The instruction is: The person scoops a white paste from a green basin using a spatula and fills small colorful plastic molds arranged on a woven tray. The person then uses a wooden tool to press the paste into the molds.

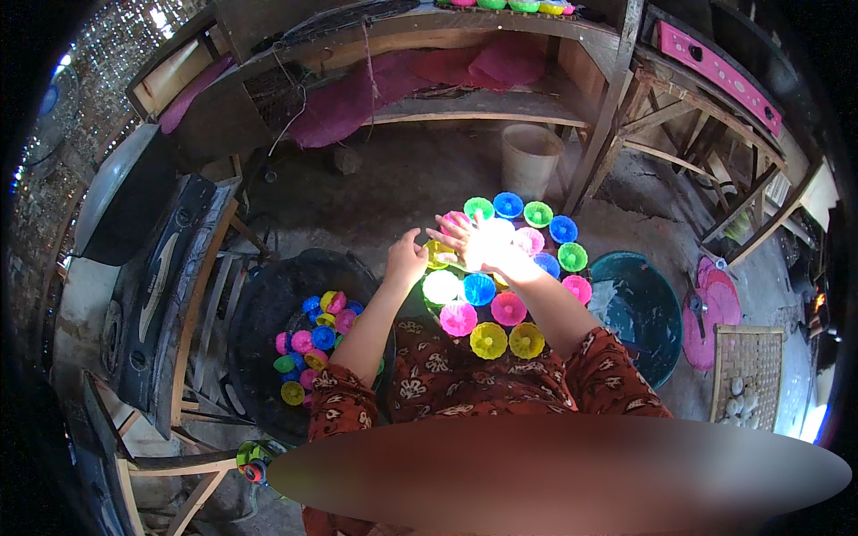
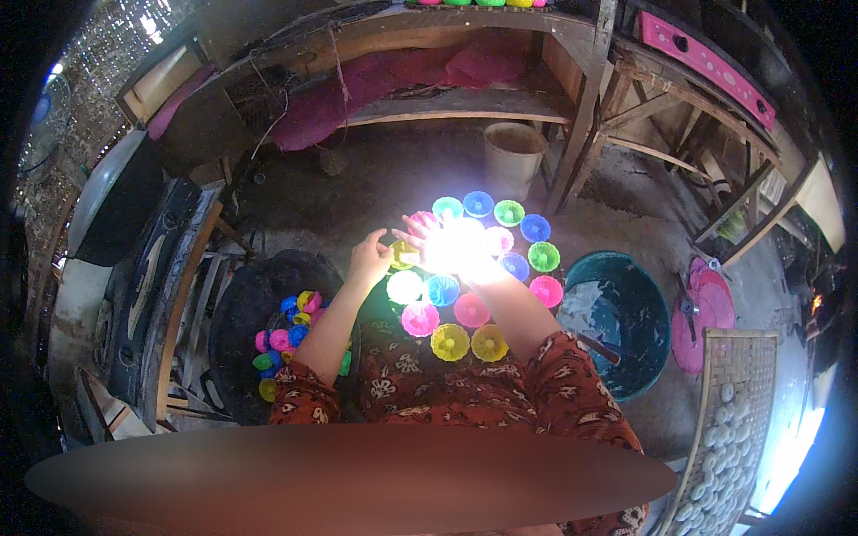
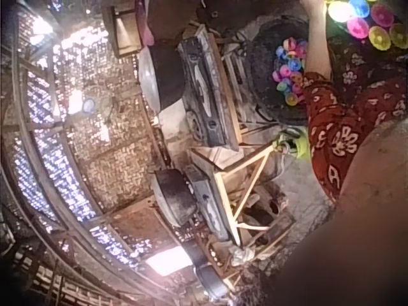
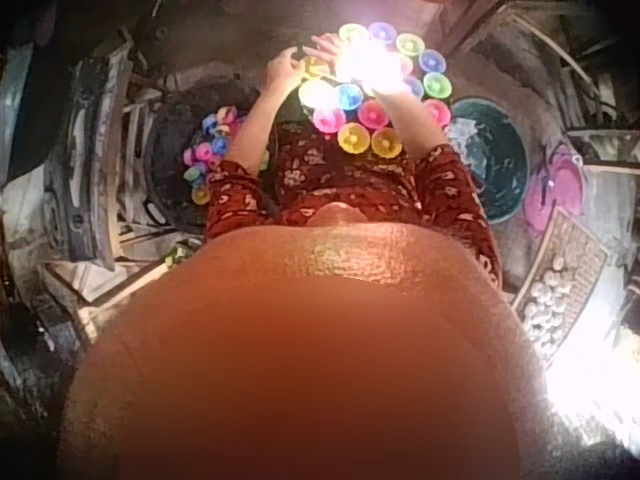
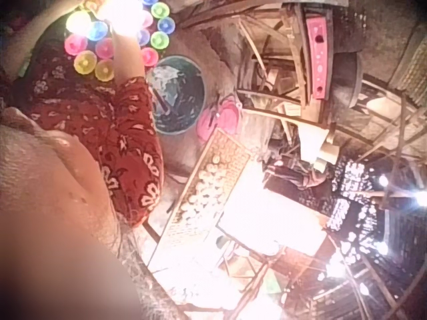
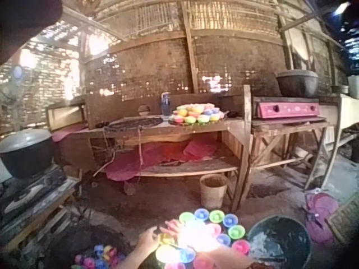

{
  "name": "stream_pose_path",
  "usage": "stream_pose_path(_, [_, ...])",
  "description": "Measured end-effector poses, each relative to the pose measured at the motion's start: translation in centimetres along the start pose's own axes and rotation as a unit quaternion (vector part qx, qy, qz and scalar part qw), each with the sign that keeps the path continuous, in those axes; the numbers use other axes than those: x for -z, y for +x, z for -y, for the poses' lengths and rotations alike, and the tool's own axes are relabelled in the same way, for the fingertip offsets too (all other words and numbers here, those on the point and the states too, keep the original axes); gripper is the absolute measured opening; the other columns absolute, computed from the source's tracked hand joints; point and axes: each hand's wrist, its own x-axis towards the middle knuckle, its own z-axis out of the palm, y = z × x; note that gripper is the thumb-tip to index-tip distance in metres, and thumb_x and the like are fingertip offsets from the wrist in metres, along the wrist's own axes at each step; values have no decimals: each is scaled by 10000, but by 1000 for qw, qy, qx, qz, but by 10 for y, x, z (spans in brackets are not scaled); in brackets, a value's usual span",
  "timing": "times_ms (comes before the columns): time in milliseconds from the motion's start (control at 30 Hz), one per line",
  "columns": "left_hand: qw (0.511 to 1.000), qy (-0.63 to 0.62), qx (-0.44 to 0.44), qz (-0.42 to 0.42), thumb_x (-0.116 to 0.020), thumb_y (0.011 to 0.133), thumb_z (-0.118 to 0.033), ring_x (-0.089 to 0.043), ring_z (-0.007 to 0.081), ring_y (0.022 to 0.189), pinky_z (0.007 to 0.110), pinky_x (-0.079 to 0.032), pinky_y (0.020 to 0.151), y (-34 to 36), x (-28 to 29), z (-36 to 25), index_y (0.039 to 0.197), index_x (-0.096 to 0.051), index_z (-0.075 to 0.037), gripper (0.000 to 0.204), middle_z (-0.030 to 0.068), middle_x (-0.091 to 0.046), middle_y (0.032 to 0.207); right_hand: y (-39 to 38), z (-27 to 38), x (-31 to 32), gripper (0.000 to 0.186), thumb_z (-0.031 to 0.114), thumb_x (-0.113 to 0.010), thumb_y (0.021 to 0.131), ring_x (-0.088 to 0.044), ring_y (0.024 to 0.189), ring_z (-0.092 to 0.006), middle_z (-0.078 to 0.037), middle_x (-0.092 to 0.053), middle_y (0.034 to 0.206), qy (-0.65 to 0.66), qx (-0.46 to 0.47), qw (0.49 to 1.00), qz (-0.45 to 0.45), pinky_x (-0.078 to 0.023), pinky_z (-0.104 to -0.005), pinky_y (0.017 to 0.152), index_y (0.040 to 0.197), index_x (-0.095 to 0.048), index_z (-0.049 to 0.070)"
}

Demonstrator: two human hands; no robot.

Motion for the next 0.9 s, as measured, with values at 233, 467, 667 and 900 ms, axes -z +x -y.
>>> stream_pose_path(233, [996,13,-86,0,-611,835,-305,-539,303,1060,374,-431,898,-23,28,-4,1251,-479,-66,497,165,-548,1171,-15,-41,60,596,463,-383,910,-182,1359,-360,-121,-201,1481,151,-52,986,-37,-204,-603,1036,1427,-241,204])
stream_pose_path(467, [956,125,-216,155,-446,874,-269,-138,313,1380,650,-116,1028,-54,26,-37,1377,-309,-107,546,116,-243,1465,-80,-70,111,682,466,-427,872,-90,1385,-341,-144,-144,1499,165,-262,950,42,-61,-536,1088,1437,-213,150])
stream_pose_path(667, [945,144,-235,174,-470,856,-306,-133,307,1384,671,-108,1015,-49,13,-73,1382,-325,-161,565,83,-240,1473,-118,-41,90,598,455,-502,852,-112,1380,-335,-104,-224,1478,90,-202,970,100,-100,-652,1037,1362,-381,169])
stream_pose_path(900, [934,146,-246,212,-479,861,-340,-125,325,1383,710,-104,981,-57,7,-84,1378,-342,-180,559,82,-266,1462,-115,-12,60,616,470,-501,855,-156,1375,-306,-73,-303,1448,101,-141,974,147,-35,-648,1043,1385,-346,197])
